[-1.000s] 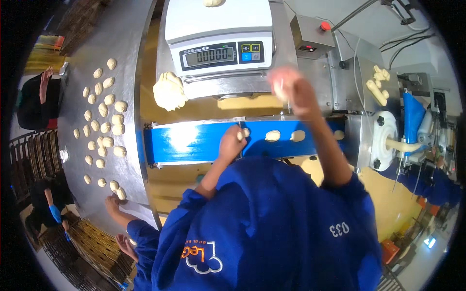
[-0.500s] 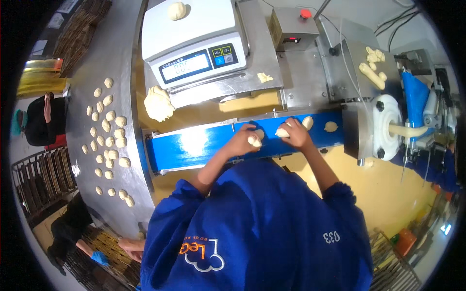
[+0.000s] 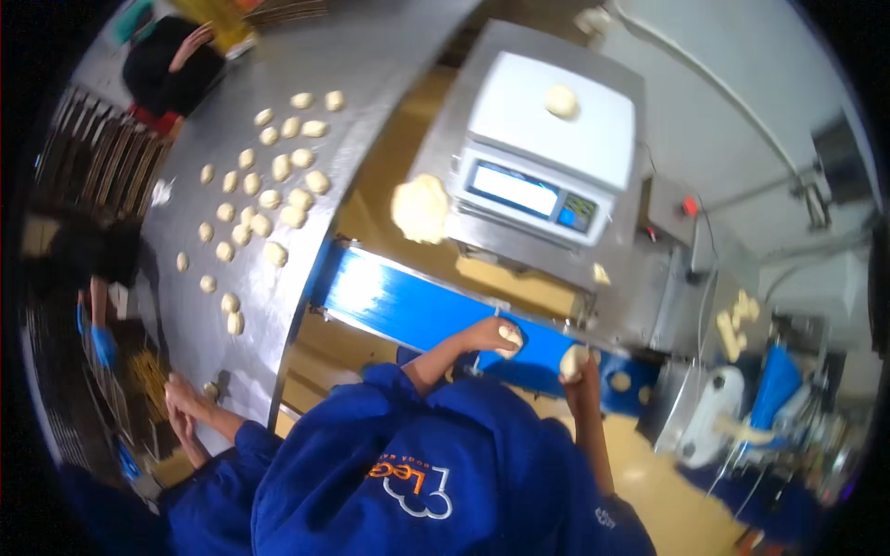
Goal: The person portions dough by hand, weighing individual pieces on a digital scale and placing them onto a conveyor belt. The person also arranges the dough pieces on a metal table and places them into baking trays.
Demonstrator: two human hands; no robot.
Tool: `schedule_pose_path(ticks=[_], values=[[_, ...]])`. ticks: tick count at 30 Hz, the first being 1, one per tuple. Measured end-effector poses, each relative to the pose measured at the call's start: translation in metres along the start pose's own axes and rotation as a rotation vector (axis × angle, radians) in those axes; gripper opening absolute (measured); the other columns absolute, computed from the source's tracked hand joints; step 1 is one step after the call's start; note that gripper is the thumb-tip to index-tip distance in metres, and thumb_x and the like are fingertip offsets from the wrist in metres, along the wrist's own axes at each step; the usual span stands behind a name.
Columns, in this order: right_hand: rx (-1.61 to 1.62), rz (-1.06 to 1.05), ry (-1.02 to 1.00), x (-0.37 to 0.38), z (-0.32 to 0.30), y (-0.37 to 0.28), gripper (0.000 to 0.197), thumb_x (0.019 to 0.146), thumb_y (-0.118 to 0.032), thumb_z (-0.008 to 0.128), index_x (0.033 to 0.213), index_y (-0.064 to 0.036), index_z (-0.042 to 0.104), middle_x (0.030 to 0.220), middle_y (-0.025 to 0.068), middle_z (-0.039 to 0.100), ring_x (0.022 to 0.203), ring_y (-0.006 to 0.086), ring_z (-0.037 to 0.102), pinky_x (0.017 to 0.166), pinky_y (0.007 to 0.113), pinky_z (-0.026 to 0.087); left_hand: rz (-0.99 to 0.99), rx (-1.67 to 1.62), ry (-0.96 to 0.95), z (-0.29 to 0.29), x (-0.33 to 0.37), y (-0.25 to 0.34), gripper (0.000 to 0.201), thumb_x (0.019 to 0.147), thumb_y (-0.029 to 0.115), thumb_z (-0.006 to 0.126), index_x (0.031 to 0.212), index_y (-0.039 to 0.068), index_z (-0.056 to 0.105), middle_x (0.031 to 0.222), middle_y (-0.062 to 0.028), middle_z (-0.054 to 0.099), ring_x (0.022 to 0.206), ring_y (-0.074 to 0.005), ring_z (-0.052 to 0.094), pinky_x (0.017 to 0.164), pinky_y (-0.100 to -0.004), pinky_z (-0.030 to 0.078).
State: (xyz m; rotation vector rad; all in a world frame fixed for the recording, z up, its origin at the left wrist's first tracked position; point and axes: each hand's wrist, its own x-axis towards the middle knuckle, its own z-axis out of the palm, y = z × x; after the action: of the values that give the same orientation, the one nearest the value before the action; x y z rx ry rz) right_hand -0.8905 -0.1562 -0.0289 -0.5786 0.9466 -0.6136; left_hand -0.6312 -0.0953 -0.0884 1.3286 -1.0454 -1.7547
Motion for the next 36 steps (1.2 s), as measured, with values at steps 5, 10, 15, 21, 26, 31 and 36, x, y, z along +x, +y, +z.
schedule_pose_path(ticks=[5,10,15,21,26,31,36], values=[[-0.254,0.012,-0.286,0.038,0.086,-0.016,0.053,0.078,-0.032,0.068,0.118,-0.0068,0.045,0.099,0.0073,0.054,0.083,0.0176,0.056,0.062,0.031,0.050,0.083,-0.925,0.127,-0.058,-0.072,-0.003,0.034,0.083,0.008,0.065,0.115,-0.001,0.056,0.114,-0.0128,0.059,0.096,-0.0197,0.062,0.082,-0.0311,0.053],[-0.207,0.142,-0.557,0.075,0.210,0.019,0.052,0.077,-0.026,0.068,0.118,-0.0044,0.045,0.103,0.0106,0.054,0.089,0.0213,0.056,0.069,0.033,0.050,0.841,-1.003,0.375,-0.158,-0.230,0.049,0.044,0.075,0.023,0.071,0.109,0.001,0.055,0.119,-0.0186,0.053,0.107,-0.0290,0.055,0.089,-0.0372,0.049],[-0.218,0.191,-0.699,0.103,0.386,0.057,0.045,0.085,-0.012,0.059,0.125,-0.0022,0.041,0.109,0.0125,0.054,0.095,0.0233,0.057,0.076,0.035,0.050,1.046,-0.704,1.148,-0.260,-0.413,0.037,0.045,0.069,0.028,0.068,0.106,0.005,0.056,0.129,-0.0186,0.048,0.104,-0.0261,0.054,0.086,-0.0317,0.045],[-0.314,-0.173,-0.838,0.155,0.650,0.072,0.043,0.089,-0.017,0.056,0.125,-0.0013,0.040,0.106,0.0073,0.055,0.094,0.0152,0.056,0.073,0.030,0.049,1.059,-0.610,1.630,-0.326,-0.531,0.008,0.043,0.072,0.018,0.068,0.108,0.001,0.053,0.126,-0.0165,0.049,0.100,-0.0217,0.055,0.081,-0.0285,0.048],[-0.626,-0.380,-1.178,0.234,0.817,0.158,0.042,0.095,-0.039,0.041,0.116,-0.0032,0.049,0.098,0.0063,0.058,0.092,0.0159,0.057,0.077,0.030,0.046,0.771,-0.374,1.862,-0.397,-0.542,-0.021,0.035,0.070,0.014,0.071,0.101,0.002,0.059,0.134,-0.0127,0.045,0.111,-0.0223,0.051,0.089,-0.0314,0.045],[-1.456,-0.937,-0.972,0.321,0.855,0.232,0.047,0.090,-0.030,0.052,0.127,-0.0033,0.042,0.121,0.0230,0.053,0.111,0.0388,0.051,0.093,0.042,0.040,0.415,0.124,2.000,-0.447,-0.545,-0.022,0.031,0.070,0.009,0.071,0.099,0.004,0.062,0.130,-0.0132,0.049,0.112,-0.0224,0.051,0.091,-0.0316,0.044],[-1.472,-1.041,-0.787,0.331,0.881,0.212,0.062,0.086,-0.022,0.058,0.138,-0.0043,0.027,0.132,0.0256,0.041,0.125,0.0367,0.039,0.099,0.042,0.036,0.674,-0.450,1.779,-0.522,-0.544,0.038,0.037,0.076,0.023,0.069,0.107,0.002,0.061,0.113,-0.0158,0.058,0.096,-0.0270,0.061,0.082,-0.0349,0.050]])
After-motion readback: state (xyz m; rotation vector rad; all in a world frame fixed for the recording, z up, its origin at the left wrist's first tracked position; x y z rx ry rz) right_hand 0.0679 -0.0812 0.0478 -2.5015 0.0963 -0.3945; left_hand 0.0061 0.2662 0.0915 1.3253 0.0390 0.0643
